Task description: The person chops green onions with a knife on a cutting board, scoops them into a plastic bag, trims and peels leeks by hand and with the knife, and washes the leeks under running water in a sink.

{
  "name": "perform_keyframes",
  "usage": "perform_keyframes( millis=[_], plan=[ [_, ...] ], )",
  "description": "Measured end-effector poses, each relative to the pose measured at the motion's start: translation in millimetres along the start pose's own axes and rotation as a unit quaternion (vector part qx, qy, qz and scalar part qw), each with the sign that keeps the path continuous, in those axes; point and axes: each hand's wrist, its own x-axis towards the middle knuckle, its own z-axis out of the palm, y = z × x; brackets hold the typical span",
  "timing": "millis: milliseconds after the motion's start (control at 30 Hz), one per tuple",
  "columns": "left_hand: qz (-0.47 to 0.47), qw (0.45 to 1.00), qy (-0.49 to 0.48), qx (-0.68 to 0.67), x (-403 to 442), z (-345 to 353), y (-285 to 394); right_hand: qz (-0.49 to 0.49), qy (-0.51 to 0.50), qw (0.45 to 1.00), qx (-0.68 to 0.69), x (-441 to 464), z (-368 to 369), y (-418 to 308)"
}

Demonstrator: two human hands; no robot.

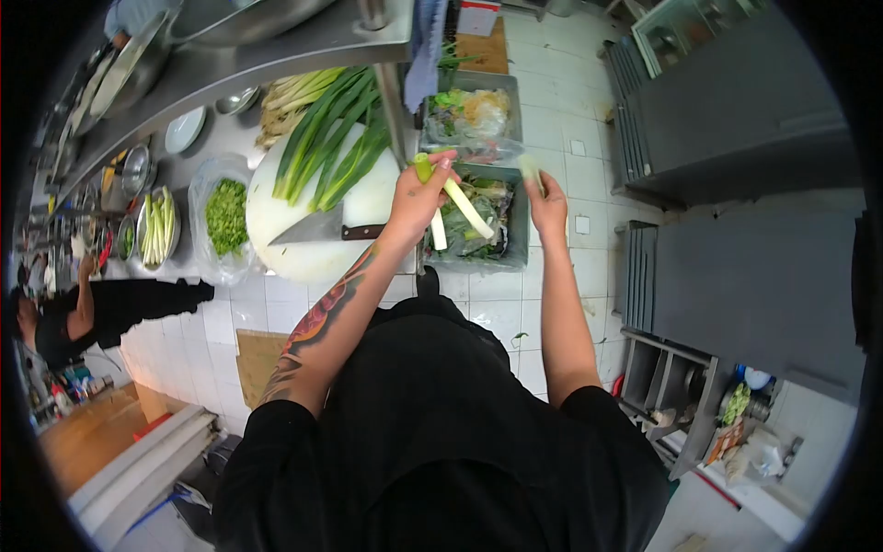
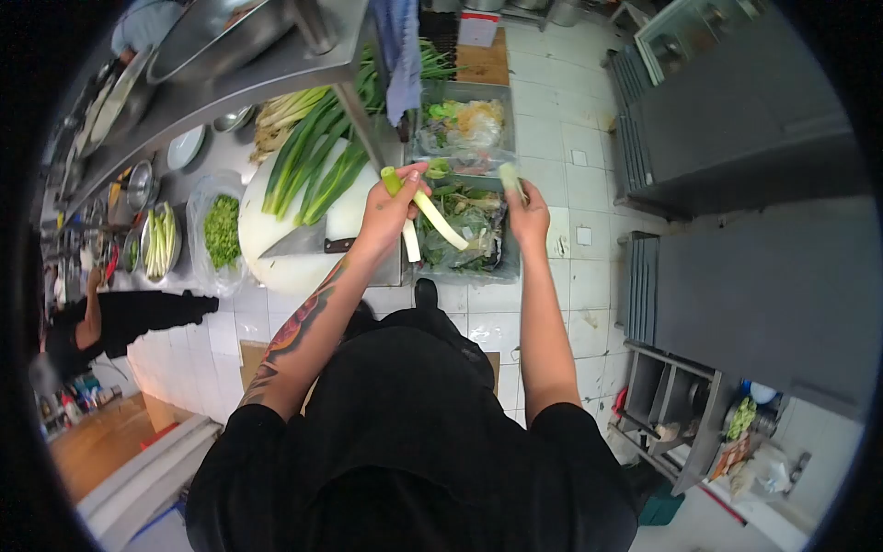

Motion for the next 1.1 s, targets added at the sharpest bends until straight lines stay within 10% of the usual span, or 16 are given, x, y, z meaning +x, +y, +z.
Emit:
perform_keyframes(
  millis=[100, 200, 333, 633, 967, 1100],
  plan=[
    [-0.002, 0.999, 0.021, -0.050, -21, -25, 11, -0.039, -0.045, 0.975, -0.216, -10, 8, 8],
    [-0.006, 0.993, 0.041, -0.115, -53, -51, 25, 0.005, -0.208, 0.978, 0.005, -47, 11, -90],
    [0.043, 0.984, 0.087, -0.152, -93, -91, 24, 0.029, -0.493, 0.842, 0.219, -127, 39, -187],
    [0.018, 0.928, 0.243, -0.280, -255, -207, -22, 0.170, -0.596, 0.768, 0.161, -318, 164, -220],
    [-0.016, 0.956, 0.210, -0.205, -317, -237, -25, -0.247, -0.491, 0.833, -0.061, -355, 209, -219],
    [-0.063, 0.938, 0.245, -0.239, -283, -254, -29, -0.227, -0.565, 0.791, -0.056, -335, 217, -231]
  ],
)
